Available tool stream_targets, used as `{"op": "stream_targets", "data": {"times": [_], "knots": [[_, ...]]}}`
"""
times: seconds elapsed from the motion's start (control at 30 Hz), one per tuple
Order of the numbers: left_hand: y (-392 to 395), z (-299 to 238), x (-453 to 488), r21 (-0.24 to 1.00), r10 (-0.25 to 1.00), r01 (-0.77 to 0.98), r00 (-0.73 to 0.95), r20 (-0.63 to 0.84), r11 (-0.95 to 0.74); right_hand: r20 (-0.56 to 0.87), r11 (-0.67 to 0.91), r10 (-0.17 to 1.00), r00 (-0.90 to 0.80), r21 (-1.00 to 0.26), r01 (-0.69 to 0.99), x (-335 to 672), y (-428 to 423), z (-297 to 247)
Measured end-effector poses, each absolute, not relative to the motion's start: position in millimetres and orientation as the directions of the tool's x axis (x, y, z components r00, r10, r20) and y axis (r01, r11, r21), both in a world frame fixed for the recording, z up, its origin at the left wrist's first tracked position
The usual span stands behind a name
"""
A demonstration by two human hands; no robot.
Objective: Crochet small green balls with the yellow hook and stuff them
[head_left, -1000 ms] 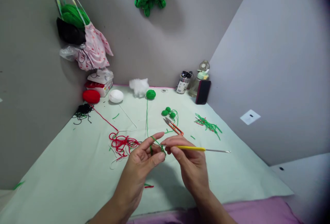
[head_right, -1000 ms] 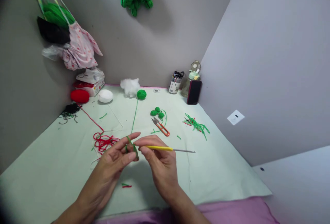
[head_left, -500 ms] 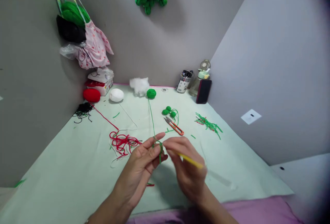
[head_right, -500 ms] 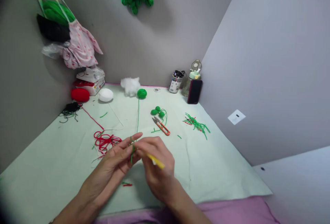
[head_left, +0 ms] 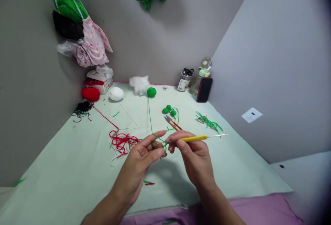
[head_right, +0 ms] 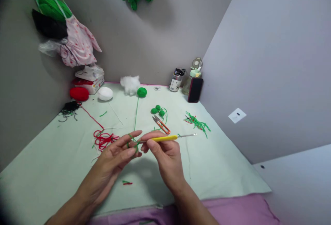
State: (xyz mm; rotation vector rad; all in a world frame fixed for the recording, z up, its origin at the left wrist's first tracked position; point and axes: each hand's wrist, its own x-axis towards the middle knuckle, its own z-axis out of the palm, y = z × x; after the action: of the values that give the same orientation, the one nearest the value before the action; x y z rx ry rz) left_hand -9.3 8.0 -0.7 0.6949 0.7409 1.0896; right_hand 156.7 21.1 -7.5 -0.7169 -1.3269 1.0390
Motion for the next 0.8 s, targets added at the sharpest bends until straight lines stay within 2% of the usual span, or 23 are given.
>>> {"op": "stream_targets", "data": {"times": [0.1, 0.2, 0.23, 0.3, 0.37, 0.4, 0.43, 0.47, 0.53, 0.63, 0.7, 0.8], "knots": [[8, 2, -12, 0.774, 0.936, -0.541, 0.294, -0.193, 0.329, 0.413, 0.385, 0.905, -0.101, -0.896, -0.221, 160, 19, -4], [7, 3, -11, 0.807, 0.955, -0.520, 0.234, -0.181, 0.280, 0.524, 0.527, 0.844, -0.114, -0.850, 0.001, 161, 13, 0], [6, 2, -11, 0.822, 0.964, -0.511, 0.202, -0.171, 0.253, 0.588, 0.604, 0.796, -0.144, -0.790, 0.111, 160, 11, 0], [5, 1, -9, 0.825, 0.973, -0.519, 0.164, -0.162, 0.225, 0.722, 0.751, 0.653, -0.230, -0.577, 0.321, 158, 7, -2], [4, 0, -8, 0.768, 0.959, -0.577, 0.208, -0.193, 0.279, 0.789, 0.815, 0.525, -0.319, -0.358, 0.455, 156, 5, -6], [5, -1, -7, 0.717, 0.941, -0.613, 0.258, -0.217, 0.333, 0.802, 0.816, 0.498, -0.330, -0.305, 0.491, 155, 3, -8], [5, -1, -7, 0.660, 0.918, -0.640, 0.315, -0.241, 0.393, 0.806, 0.808, 0.500, -0.317, -0.303, 0.505, 155, 3, -10], [6, -2, -7, 0.608, 0.895, -0.658, 0.364, -0.259, 0.444, 0.801, 0.796, 0.528, -0.280, -0.353, 0.492, 155, 2, -11], [7, -3, -8, 0.558, 0.876, -0.676, 0.396, -0.274, 0.480, 0.765, 0.747, 0.630, -0.137, -0.548, 0.376, 155, 4, -10], [9, -2, -7, 0.621, 0.917, -0.675, 0.313, -0.247, 0.398, 0.604, 0.604, 0.797, 0.013, -0.797, 0.031, 156, 11, -9], [8, 0, -6, 0.689, 0.938, -0.638, 0.276, -0.210, 0.342, 0.518, 0.515, 0.855, -0.006, -0.851, -0.098, 155, 15, -8], [-1, 9, -5, 0.828, 0.962, -0.504, 0.231, -0.146, 0.246, 0.518, 0.511, 0.852, -0.076, -0.854, -0.095, 154, 11, -2]]}}
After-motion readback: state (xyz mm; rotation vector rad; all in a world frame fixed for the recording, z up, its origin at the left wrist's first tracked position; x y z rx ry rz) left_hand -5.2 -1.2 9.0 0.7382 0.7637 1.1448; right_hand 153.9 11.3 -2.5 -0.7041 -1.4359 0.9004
